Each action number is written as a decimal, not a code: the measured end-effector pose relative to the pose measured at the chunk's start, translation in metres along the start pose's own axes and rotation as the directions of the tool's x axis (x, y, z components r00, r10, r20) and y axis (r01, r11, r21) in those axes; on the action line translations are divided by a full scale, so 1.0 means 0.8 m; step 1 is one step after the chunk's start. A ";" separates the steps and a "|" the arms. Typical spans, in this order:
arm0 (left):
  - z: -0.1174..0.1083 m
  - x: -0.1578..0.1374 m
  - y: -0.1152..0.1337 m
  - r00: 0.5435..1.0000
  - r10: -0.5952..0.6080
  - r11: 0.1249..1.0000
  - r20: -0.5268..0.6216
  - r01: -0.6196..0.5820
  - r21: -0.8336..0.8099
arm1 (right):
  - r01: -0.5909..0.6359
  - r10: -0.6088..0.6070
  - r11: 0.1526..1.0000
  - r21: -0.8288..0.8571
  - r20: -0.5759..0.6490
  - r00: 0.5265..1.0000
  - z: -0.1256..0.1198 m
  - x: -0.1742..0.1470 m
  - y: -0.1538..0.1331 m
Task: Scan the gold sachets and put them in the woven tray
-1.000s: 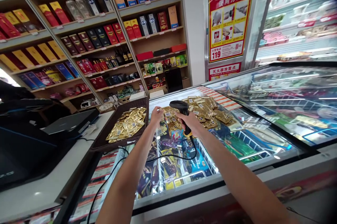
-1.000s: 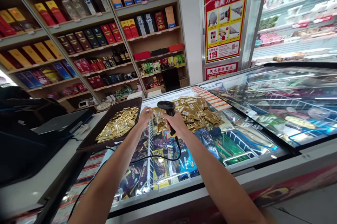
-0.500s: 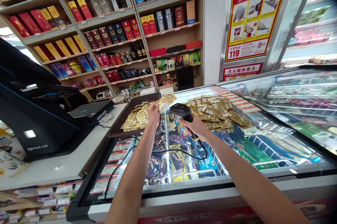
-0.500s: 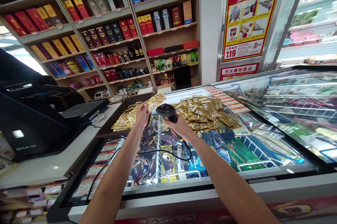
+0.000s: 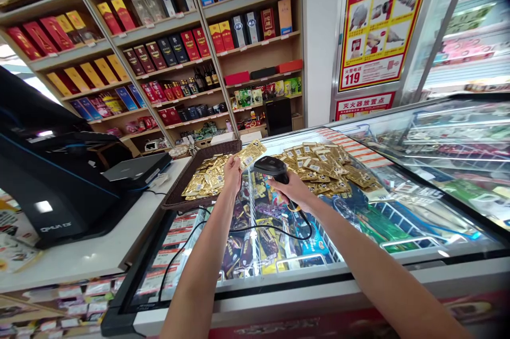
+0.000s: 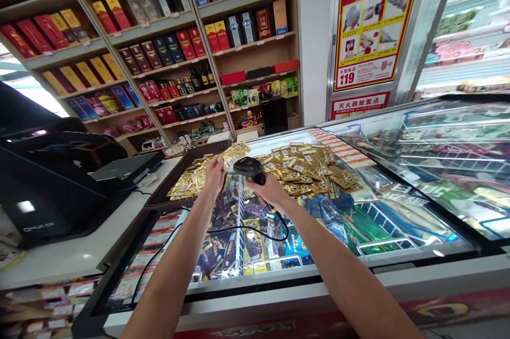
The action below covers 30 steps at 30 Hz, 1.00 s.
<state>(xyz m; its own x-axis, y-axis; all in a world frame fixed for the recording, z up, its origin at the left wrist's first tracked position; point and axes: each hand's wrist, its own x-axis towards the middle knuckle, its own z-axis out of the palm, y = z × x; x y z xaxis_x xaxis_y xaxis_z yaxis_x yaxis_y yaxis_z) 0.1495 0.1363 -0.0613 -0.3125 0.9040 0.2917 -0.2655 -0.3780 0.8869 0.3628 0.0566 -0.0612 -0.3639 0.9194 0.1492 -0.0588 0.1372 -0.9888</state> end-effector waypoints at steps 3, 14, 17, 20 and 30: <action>0.001 -0.001 0.001 1.000 0.002 1.000 -0.006 -0.002 0.006 | -0.002 0.002 1.000 -0.002 -0.002 1.000 0.000 -0.002 -0.002; 0.002 -0.003 0.002 1.000 0.019 1.000 -0.005 -0.019 0.023 | 0.007 -0.006 0.998 -0.060 0.011 1.000 -0.001 -0.003 -0.004; 0.001 -0.001 0.001 1.000 0.016 1.000 -0.009 -0.016 0.019 | 0.001 0.000 0.998 -0.062 0.002 1.000 -0.001 -0.003 -0.004; 0.001 -0.001 -0.001 1.000 0.003 1.000 -0.028 -0.003 0.023 | -0.002 0.002 1.000 -0.030 -0.006 1.000 0.001 -0.005 -0.008; -0.028 0.027 0.015 0.928 0.001 0.982 -0.373 0.069 0.176 | -0.084 0.090 0.990 0.110 -0.052 0.995 -0.005 -0.003 0.005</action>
<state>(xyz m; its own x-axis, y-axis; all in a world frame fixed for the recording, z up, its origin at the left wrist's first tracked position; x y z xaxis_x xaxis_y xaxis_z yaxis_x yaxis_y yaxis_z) 0.1196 0.1470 -0.0526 -0.6307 0.7636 0.1382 -0.1221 -0.2736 0.9541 0.3671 0.0564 -0.0652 -0.3192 0.9458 0.0592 -0.1297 0.0183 -0.9914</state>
